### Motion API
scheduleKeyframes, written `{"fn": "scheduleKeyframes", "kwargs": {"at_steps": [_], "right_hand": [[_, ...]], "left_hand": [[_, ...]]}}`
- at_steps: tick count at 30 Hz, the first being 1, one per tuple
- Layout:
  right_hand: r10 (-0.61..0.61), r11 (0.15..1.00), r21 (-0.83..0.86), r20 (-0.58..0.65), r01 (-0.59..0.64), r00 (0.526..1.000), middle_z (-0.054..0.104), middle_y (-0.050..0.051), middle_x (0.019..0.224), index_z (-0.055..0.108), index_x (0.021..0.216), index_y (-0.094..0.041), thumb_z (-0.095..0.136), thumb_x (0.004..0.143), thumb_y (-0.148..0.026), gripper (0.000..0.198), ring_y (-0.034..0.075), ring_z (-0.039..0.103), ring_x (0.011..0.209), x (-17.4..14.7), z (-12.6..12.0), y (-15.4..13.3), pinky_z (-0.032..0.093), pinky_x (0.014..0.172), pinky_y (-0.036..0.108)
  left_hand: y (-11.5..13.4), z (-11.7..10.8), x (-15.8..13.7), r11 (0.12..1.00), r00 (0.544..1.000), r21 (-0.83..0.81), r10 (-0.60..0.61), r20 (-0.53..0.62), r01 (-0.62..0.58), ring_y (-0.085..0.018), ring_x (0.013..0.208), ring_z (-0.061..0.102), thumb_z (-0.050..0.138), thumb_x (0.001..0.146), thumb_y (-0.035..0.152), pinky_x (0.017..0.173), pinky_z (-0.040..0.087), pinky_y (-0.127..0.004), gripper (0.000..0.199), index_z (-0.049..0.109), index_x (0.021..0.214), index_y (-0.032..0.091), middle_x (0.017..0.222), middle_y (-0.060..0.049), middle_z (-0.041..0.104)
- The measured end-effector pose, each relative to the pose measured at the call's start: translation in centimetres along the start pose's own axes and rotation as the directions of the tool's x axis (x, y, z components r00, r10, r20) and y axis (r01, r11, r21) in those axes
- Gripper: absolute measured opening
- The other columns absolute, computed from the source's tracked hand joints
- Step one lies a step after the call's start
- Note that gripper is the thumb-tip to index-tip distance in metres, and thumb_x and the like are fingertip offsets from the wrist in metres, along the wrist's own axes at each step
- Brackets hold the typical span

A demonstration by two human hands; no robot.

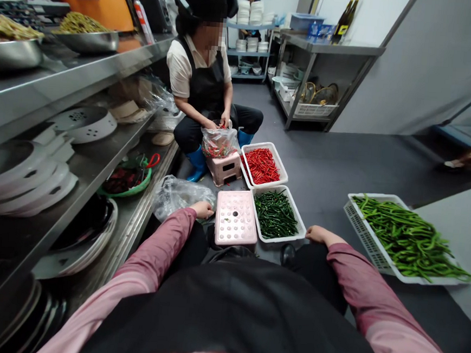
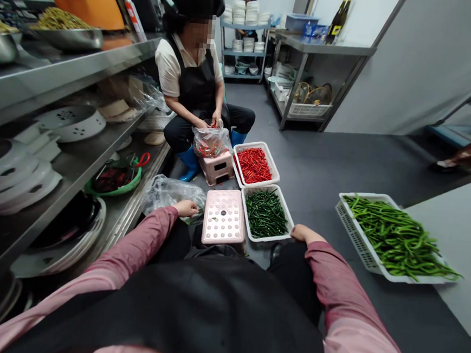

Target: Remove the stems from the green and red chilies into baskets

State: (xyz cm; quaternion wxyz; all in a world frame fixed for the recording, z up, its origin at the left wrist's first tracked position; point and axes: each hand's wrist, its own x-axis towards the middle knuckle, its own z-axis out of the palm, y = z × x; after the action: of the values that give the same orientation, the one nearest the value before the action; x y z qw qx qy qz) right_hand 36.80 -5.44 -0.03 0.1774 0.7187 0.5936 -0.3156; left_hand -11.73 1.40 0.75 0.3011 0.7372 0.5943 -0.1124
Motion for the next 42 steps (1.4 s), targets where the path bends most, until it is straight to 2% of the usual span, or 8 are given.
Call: {"fn": "scheduleKeyframes", "kwargs": {"at_steps": [10,23,35,42], "right_hand": [[0.025,0.999,0.020,0.016,-0.025,1.000,0.074,0.011,0.084,0.074,0.084,-0.010,0.053,0.081,-0.011,0.021,0.018,0.067,0.073,0.00,-0.06,-0.01,0.044,0.066,0.024],[0.021,0.999,0.024,0.022,-0.021,1.000,0.074,0.013,0.090,0.072,0.089,-0.008,0.050,0.083,-0.011,0.023,0.016,0.066,0.073,-0.59,-0.25,-0.17,0.044,0.064,0.022],[0.039,0.997,0.062,0.012,-0.040,0.999,0.074,0.010,0.082,0.073,0.083,-0.010,0.054,0.081,-0.012,0.019,0.016,0.067,0.071,-0.62,-0.34,-0.22,0.045,0.065,0.023],[0.048,0.997,0.061,0.019,-0.049,0.999,0.074,0.011,0.085,0.073,0.087,-0.010,0.051,0.084,-0.012,0.022,0.015,0.067,0.071,-0.60,-0.32,-0.20,0.045,0.063,0.021]], "left_hand": [[0.13,-0.15,-0.21,1.000,1.000,0.009,0.003,-0.008,-0.003,-0.015,0.066,0.061,0.051,0.083,0.031,0.060,0.040,-0.024,0.026,0.072,0.085,0.016,0.078,-0.004,0.073],[0.30,-0.25,-0.52,1.000,1.000,0.015,-0.003,-0.023,0.004,-0.016,0.071,0.064,0.050,0.084,0.030,0.061,0.041,-0.023,0.024,0.071,0.083,0.017,0.078,-0.003,0.073],[0.25,-0.28,-0.50,1.000,1.000,0.010,-0.002,-0.030,0.002,-0.016,0.074,0.065,0.051,0.083,0.028,0.064,0.042,-0.023,0.023,0.071,0.081,0.017,0.078,-0.004,0.073],[0.18,-0.18,-0.28,1.000,1.000,0.018,-0.002,-0.027,0.003,-0.015,0.075,0.066,0.050,0.084,0.029,0.066,0.043,-0.021,0.024,0.071,0.083,0.017,0.078,-0.003,0.074]]}}
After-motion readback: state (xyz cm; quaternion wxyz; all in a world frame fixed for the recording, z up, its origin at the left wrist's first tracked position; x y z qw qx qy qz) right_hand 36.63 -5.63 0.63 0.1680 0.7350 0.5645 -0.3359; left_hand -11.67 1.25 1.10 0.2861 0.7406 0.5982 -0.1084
